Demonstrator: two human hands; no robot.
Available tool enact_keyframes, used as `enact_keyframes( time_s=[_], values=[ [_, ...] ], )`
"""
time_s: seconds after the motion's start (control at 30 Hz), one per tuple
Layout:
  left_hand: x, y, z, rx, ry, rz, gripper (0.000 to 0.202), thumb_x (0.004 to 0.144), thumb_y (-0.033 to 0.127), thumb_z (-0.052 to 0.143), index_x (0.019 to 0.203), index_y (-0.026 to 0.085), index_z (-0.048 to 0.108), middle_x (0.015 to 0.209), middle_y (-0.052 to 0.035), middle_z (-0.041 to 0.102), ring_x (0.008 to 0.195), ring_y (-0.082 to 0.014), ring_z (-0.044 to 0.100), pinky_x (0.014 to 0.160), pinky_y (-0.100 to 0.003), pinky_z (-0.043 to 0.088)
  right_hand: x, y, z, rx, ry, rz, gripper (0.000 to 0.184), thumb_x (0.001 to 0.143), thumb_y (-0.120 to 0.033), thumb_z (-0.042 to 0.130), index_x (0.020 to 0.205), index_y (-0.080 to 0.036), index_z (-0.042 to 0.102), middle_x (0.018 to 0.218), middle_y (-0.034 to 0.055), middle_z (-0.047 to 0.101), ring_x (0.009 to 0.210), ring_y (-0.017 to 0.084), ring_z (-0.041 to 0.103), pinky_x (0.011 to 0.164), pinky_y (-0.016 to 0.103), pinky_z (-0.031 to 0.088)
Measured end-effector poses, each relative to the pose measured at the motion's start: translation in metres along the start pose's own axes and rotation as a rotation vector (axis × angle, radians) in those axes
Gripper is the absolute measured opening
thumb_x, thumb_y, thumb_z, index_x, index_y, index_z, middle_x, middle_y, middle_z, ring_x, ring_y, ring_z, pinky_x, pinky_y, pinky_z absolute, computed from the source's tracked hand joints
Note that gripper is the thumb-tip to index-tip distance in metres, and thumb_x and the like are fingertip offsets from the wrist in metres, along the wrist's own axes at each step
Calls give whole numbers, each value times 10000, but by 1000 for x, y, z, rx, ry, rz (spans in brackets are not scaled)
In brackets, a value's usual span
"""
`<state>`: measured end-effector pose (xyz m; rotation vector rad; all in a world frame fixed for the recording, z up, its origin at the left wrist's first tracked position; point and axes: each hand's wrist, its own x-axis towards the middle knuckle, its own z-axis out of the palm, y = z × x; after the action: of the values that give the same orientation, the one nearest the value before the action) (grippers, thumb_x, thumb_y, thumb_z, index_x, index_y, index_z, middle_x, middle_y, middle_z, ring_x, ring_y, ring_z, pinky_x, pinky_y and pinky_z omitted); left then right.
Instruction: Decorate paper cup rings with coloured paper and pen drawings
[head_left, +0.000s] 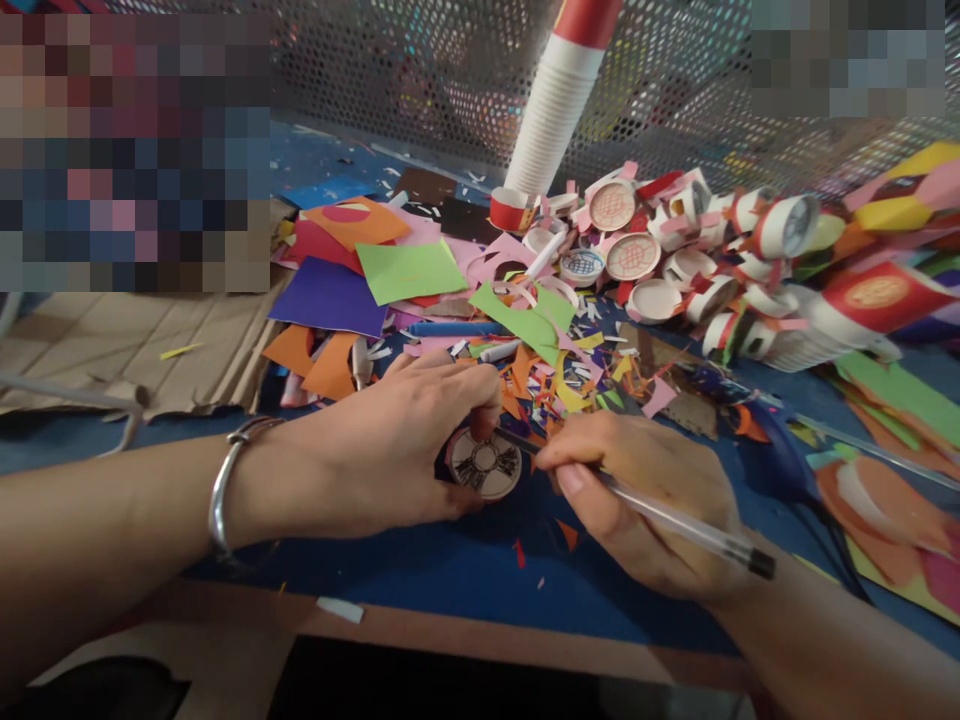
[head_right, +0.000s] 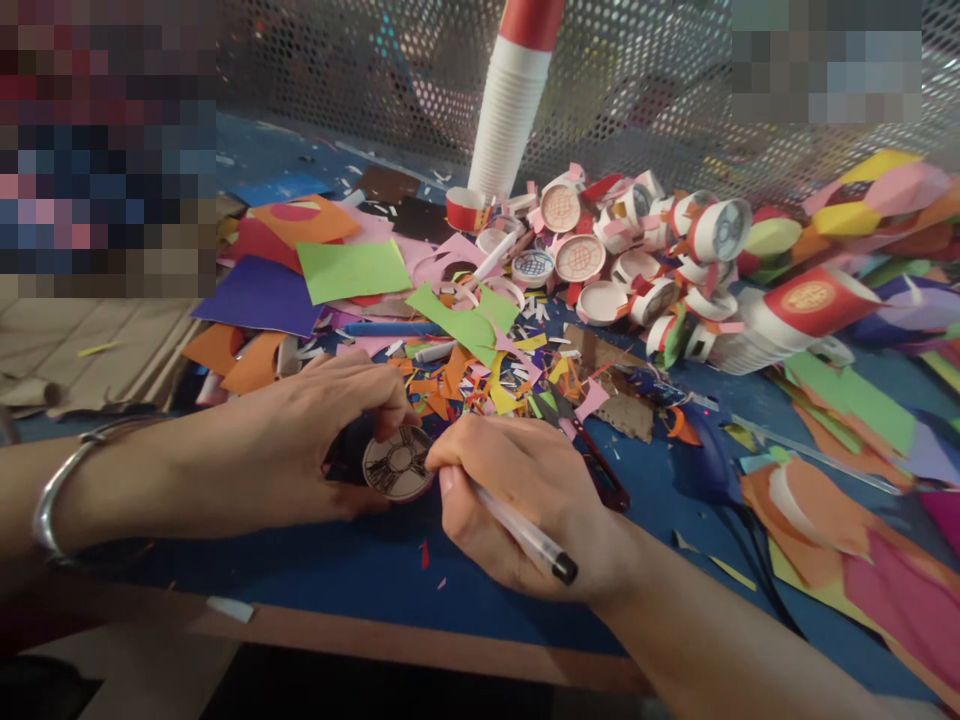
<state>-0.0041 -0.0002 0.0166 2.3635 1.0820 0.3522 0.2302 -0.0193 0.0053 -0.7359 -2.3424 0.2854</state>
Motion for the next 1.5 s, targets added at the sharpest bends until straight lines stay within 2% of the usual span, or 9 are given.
enact_keyframes(
  time_s=[0.17, 0.3, 0.37, 0.5, 0.63, 0.8, 1.0, 1.3, 1.5],
  values=[
    [0, -1, 0, 1, 2, -6, 296, 759, 225, 743, 936, 214, 505, 927, 20, 605, 928, -204, 566, 860, -353, 409, -2, -2, -1, 1, -7, 0, 164, 942, -98, 482, 942, -217, 595, 779, 2, 719, 701, 150, 702, 639, 280, 576],
    [0, 1, -1, 4, -5, -6, 296, 754, 227, 738, 938, 214, 507, 936, 11, 618, 927, -210, 572, 867, -358, 414, -1, 2, 1, 26, 41, -30, 164, 928, -107, 481, 935, -226, 594, 752, -3, 710, 664, 153, 698, 591, 280, 564],
    [0, 2, -1, 13, -19, -18, 289, 757, 222, 734, 945, 209, 515, 941, 8, 625, 910, -206, 577, 864, -360, 417, 0, 3, 2, 22, 15, 19, 156, 931, -116, 487, 943, -220, 602, 773, 4, 717, 690, 159, 709, 609, 283, 571],
    [-1, 3, 0, 24, -9, -25, 299, 764, 224, 734, 977, 201, 525, 973, 2, 633, 940, -211, 590, 891, -370, 419, -1, 2, 1, 31, 45, -25, 166, 926, -119, 481, 941, -226, 607, 749, 2, 713, 659, 165, 704, 563, 286, 554],
    [-1, 1, 1, 22, 8, -8, 327, 743, 232, 752, 977, 208, 524, 976, 5, 637, 965, -222, 592, 906, -378, 419, -1, 1, 0, 16, 8, 32, 169, 928, -118, 486, 934, -229, 613, 770, 4, 721, 673, 162, 706, 601, 281, 573],
    [-1, 1, 0, 0, 2, -4, 284, 768, 221, 736, 937, 209, 508, 953, 13, 629, 910, -197, 583, 895, -370, 421, -1, 6, 4, 44, 58, 11, 155, 918, -127, 489, 930, -215, 615, 750, -4, 691, 624, 136, 671, 593, 258, 559],
    [-1, 2, 1, 17, 30, 9, 286, 785, 269, 739, 949, 206, 514, 954, 7, 619, 941, -207, 584, 954, -397, 418, -2, 6, 6, 46, 60, -7, 171, 902, -111, 498, 939, -222, 622, 728, -12, 689, 592, 143, 667, 560, 262, 545],
    [-1, 1, 2, -6, 17, 5, 279, 789, 248, 736, 944, 212, 507, 961, 8, 626, 920, -204, 577, 929, -394, 412, -2, 5, 8, 73, 90, -13, 179, 905, -102, 507, 950, -226, 628, 742, -7, 700, 630, 154, 690, 570, 274, 562],
    [-1, 1, 1, -16, 14, -2, 284, 777, 238, 714, 939, 218, 482, 937, 10, 616, 893, -203, 565, 872, -373, 407, 3, -2, 5, 76, 4, 22, 159, 931, -96, 507, 950, -214, 613, 789, -10, 718, 685, 131, 698, 652, 244, 584]
  ],
)
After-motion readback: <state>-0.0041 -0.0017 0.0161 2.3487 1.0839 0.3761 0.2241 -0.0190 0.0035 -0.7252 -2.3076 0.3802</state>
